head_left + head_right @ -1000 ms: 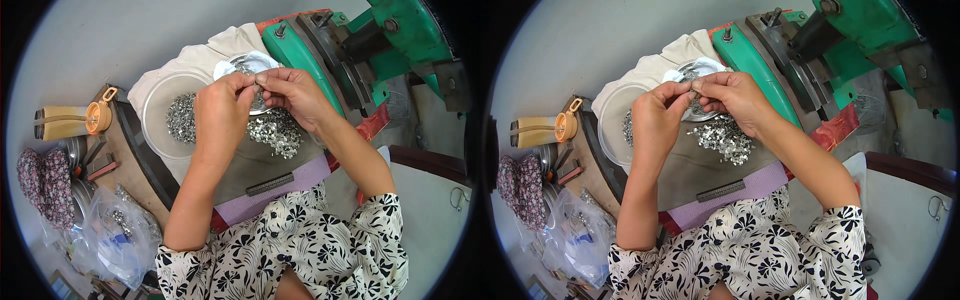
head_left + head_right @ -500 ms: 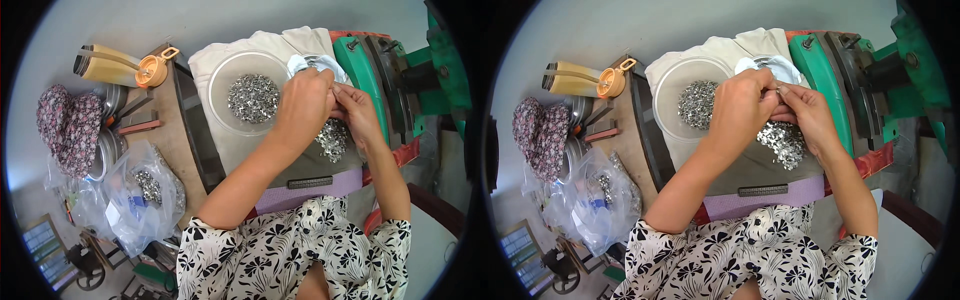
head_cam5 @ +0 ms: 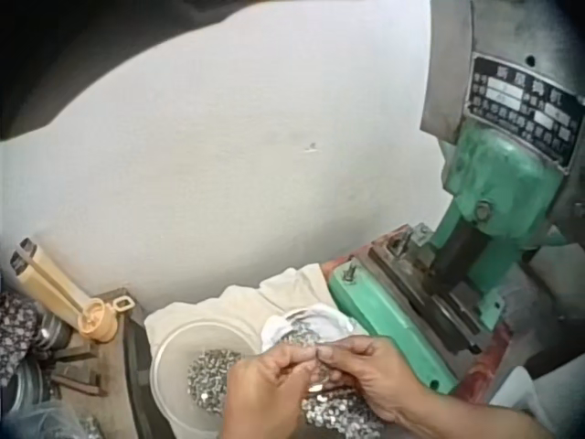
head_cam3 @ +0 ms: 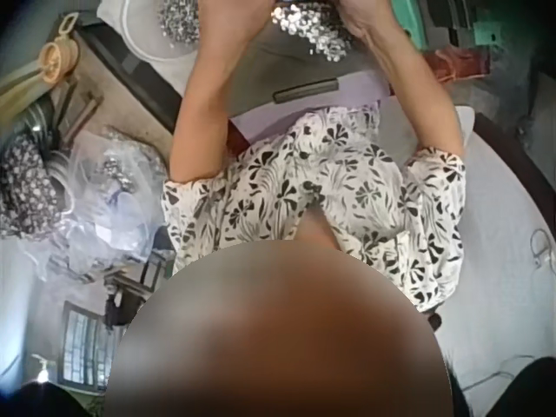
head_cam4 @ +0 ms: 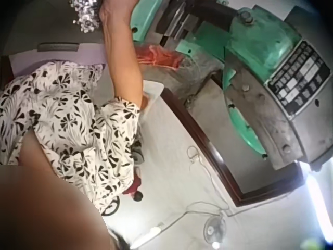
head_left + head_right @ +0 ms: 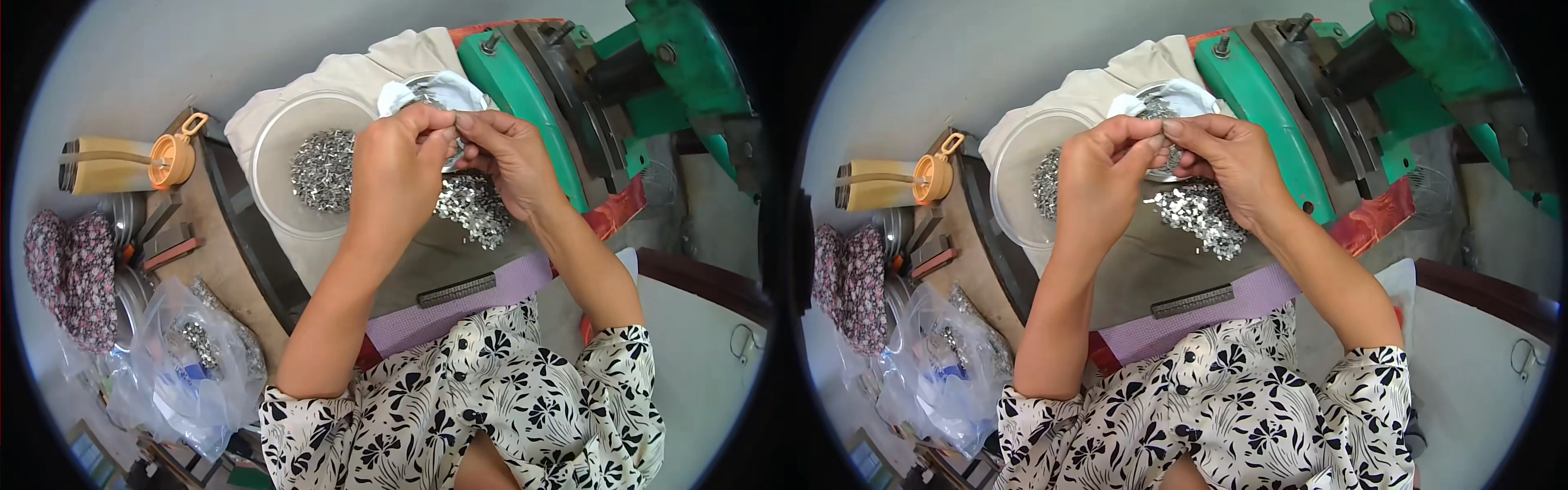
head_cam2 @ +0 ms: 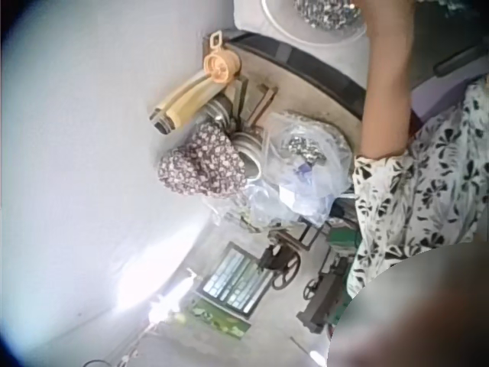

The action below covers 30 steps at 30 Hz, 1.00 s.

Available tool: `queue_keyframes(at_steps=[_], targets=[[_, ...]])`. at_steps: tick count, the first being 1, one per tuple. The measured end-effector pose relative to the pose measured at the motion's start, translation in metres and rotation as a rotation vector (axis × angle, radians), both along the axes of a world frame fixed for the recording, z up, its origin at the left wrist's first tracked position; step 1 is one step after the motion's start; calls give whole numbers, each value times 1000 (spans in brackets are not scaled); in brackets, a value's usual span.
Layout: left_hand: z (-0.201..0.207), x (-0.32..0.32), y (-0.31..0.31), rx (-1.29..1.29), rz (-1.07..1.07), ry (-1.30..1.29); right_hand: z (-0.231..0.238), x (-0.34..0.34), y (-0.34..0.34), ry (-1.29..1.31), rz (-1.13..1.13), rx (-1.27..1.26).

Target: Attaching metal sliders to a zipper tape and then using a punch press machine to secure them.

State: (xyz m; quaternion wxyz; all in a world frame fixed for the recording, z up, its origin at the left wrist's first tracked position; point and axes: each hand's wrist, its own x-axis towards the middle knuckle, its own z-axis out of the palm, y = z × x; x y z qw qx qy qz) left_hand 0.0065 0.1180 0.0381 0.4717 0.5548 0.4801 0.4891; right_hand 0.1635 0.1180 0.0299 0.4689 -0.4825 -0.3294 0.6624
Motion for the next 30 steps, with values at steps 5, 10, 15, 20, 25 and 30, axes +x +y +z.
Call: queue_keyframes(at_steps=[5,10,15,20,25,30], targets=[[5,-6,-6,69,-10,162,6,-2,-3,-162,44,57],[6,-12,-14,-14,-67,82,14,14,6,-187,262,-26],[4,-11,-14,-40,-62,-11,9,17,10,-89,289,-68],[5,-13,-10,4,-20,202,9,8,12,-81,209,-74],[19,-14,-24,263,18,533,5,6,15,-319,117,182],[17,-39,-61,218,-113,508,20,11,-33,-692,316,356]])
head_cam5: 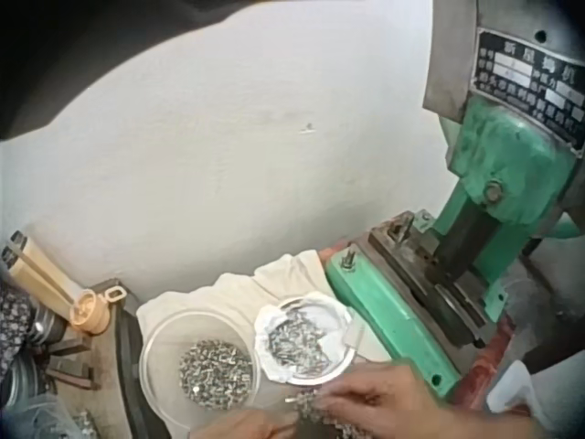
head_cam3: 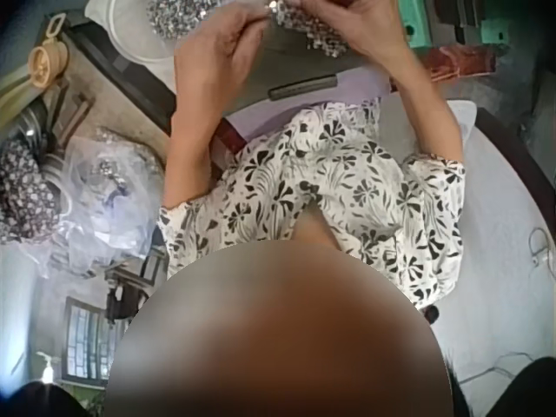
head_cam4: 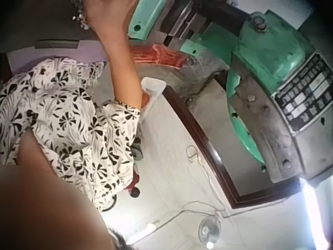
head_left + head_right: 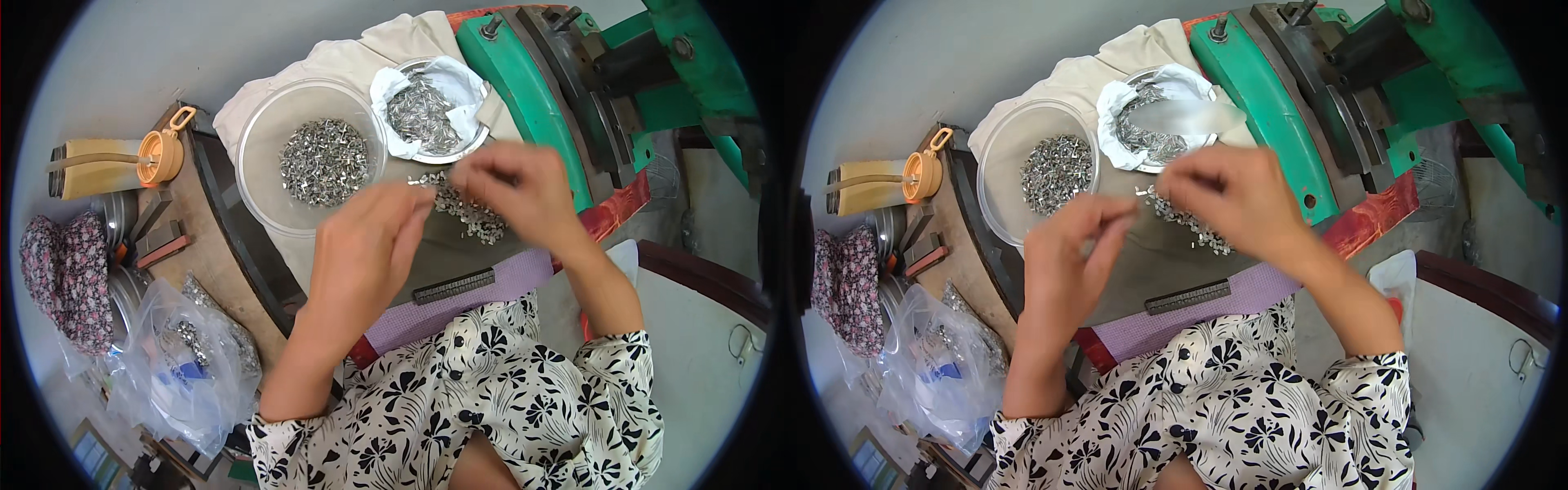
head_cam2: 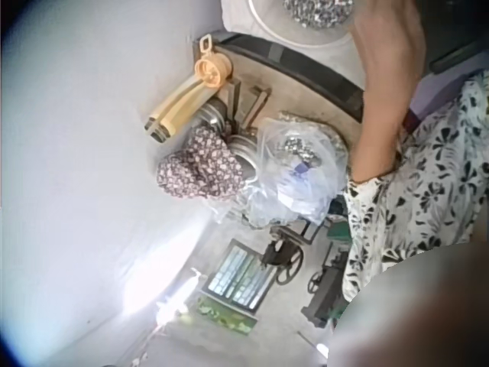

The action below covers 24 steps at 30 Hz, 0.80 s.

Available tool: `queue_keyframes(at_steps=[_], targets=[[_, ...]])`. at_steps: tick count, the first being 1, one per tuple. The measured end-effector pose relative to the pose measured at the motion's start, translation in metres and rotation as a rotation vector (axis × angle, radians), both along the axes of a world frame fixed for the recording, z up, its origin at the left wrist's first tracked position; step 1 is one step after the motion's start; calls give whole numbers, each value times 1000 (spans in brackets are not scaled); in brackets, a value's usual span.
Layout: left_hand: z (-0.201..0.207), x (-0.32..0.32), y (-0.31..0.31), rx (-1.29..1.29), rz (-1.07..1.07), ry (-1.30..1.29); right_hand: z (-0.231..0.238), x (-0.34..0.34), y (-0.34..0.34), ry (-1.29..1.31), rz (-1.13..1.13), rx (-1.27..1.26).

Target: Attaching metal sliders to a zipper tape and then using a punch press machine to secure them.

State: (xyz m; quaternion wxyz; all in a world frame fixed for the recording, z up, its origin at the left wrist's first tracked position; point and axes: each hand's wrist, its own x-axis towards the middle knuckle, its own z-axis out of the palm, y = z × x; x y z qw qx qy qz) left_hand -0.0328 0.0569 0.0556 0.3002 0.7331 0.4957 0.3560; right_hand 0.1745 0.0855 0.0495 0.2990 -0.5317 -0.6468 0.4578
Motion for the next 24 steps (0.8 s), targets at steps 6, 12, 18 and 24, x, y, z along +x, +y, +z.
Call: queue_keyframes(at_steps=[6,12,18,24], targets=[[-17,-25,-52,-416,-201,-13,-35,0,-57,-288,293,527],[-34,-24,-77,-340,-225,112,-51,-5,-71,-453,340,659],[-50,-26,-82,-281,-190,69,-51,-7,-77,-444,203,626],[-58,-27,-91,-214,-61,-7,-52,-9,-87,-463,152,639]])
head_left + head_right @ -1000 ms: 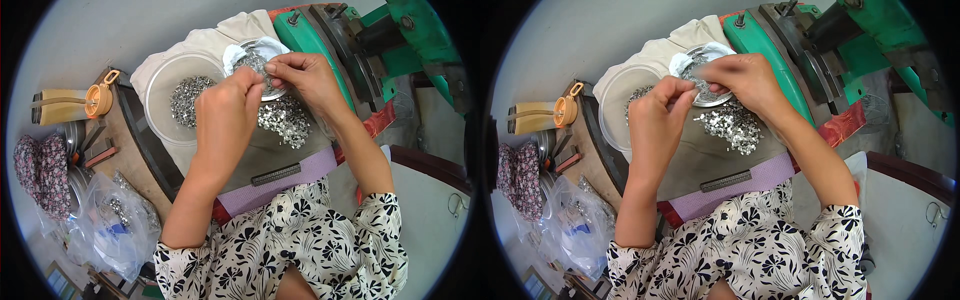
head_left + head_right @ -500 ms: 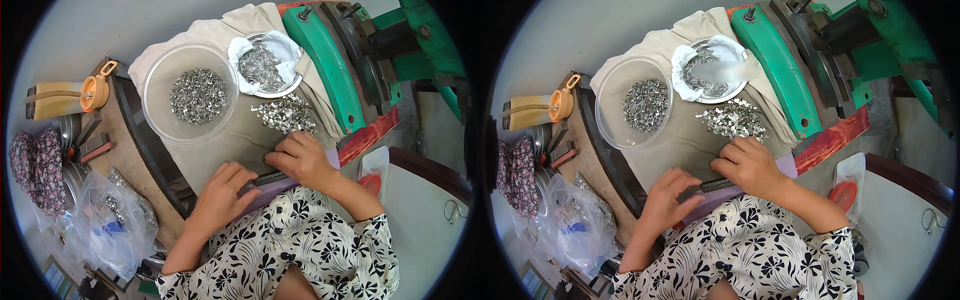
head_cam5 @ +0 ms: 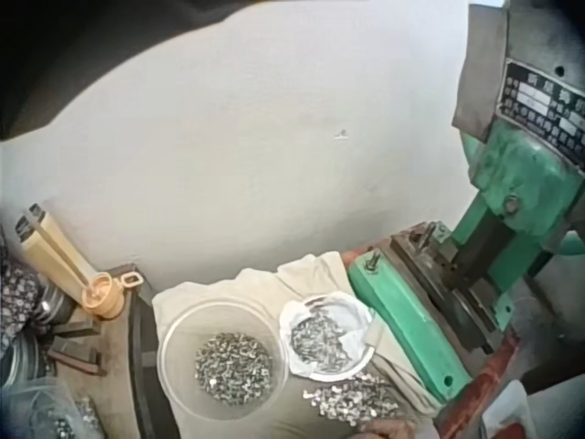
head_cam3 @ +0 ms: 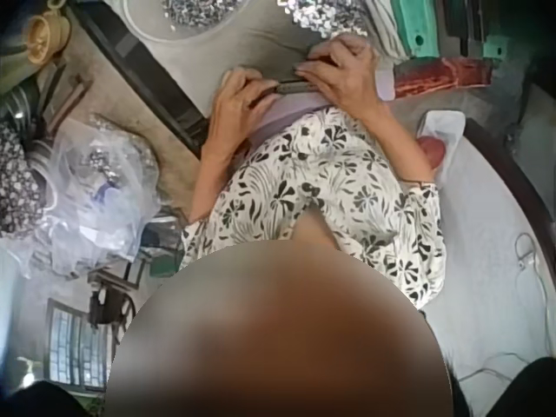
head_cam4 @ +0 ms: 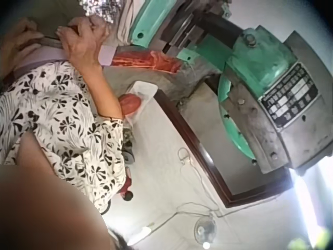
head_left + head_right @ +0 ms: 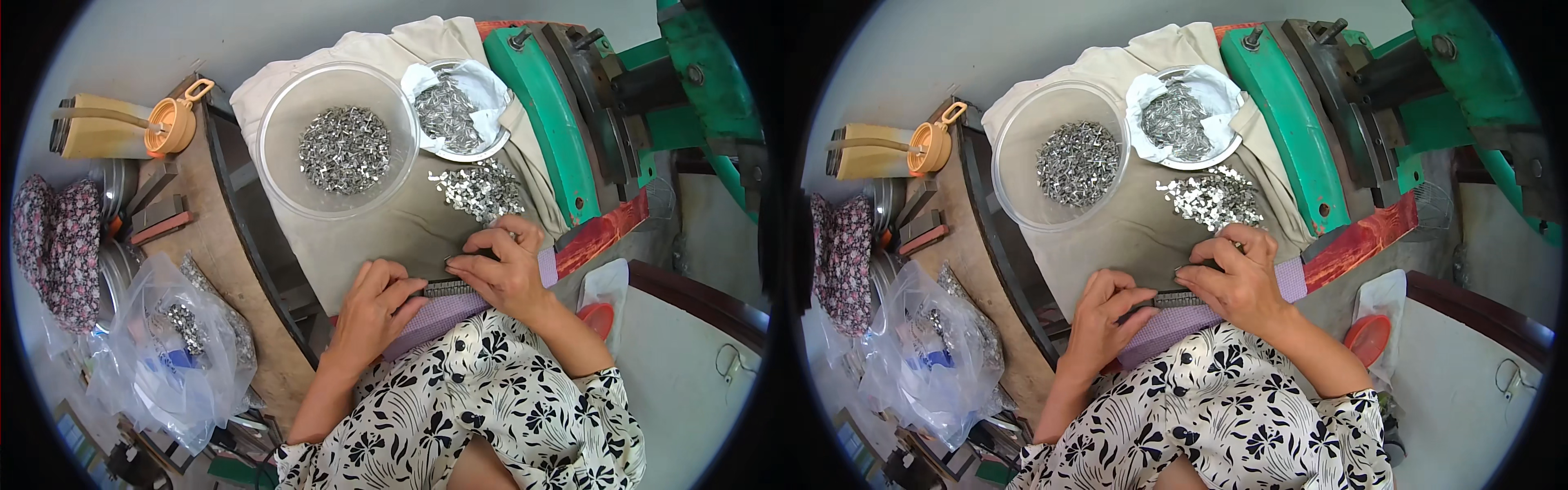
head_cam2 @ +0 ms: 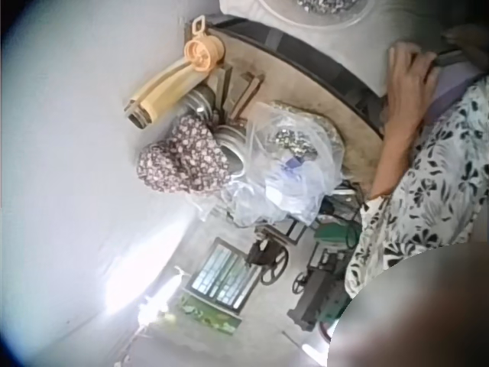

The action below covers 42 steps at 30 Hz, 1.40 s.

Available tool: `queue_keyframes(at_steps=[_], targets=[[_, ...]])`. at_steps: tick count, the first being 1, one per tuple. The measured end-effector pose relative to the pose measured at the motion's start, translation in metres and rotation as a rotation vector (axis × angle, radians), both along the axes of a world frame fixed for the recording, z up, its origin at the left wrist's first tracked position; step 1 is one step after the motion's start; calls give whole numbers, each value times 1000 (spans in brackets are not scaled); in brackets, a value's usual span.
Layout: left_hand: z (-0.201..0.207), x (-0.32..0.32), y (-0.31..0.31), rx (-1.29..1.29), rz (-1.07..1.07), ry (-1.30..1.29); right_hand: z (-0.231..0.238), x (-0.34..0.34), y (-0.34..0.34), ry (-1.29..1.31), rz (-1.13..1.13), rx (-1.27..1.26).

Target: Attaching metal sliders to a zipper tape and then using a punch press machine to secure them.

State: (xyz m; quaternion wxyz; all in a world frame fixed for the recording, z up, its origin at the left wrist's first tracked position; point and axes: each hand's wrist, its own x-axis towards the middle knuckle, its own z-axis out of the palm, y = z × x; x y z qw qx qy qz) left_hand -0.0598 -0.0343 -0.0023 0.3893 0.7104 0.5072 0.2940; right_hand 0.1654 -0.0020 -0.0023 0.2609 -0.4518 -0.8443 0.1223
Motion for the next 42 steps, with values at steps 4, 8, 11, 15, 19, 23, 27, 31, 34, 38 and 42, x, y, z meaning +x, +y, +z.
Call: queue_keyframes(at_steps=[4,8,11,15,19,23,27,31,34,38,42], targets=[[-1,-2,3,8,-6,-16,4,-6,1,23,-22,-128],[-2,-4,5,-10,-18,-28,12,-11,2,155,-40,-373],[-5,-5,6,3,-34,-44,11,-17,0,129,-52,-409],[-5,-5,7,-4,-26,-45,10,-20,-2,114,-62,-416],[-7,-5,7,0,-23,-54,9,-21,-3,117,-77,-416],[-6,-6,7,-9,-25,-55,9,-23,-5,107,-115,-406],[-8,-6,8,-19,-25,-52,11,-24,-6,66,-134,-408],[-10,-6,9,-19,-20,-36,13,-24,-4,45,-135,-397],[-6,-8,8,-35,-11,-15,13,-26,-3,39,-129,-398],[-6,-12,13,-19,-80,-70,16,-26,-3,-10,-118,-405],[10,-14,47,-235,-305,145,17,-22,-5,-45,-135,-395]])
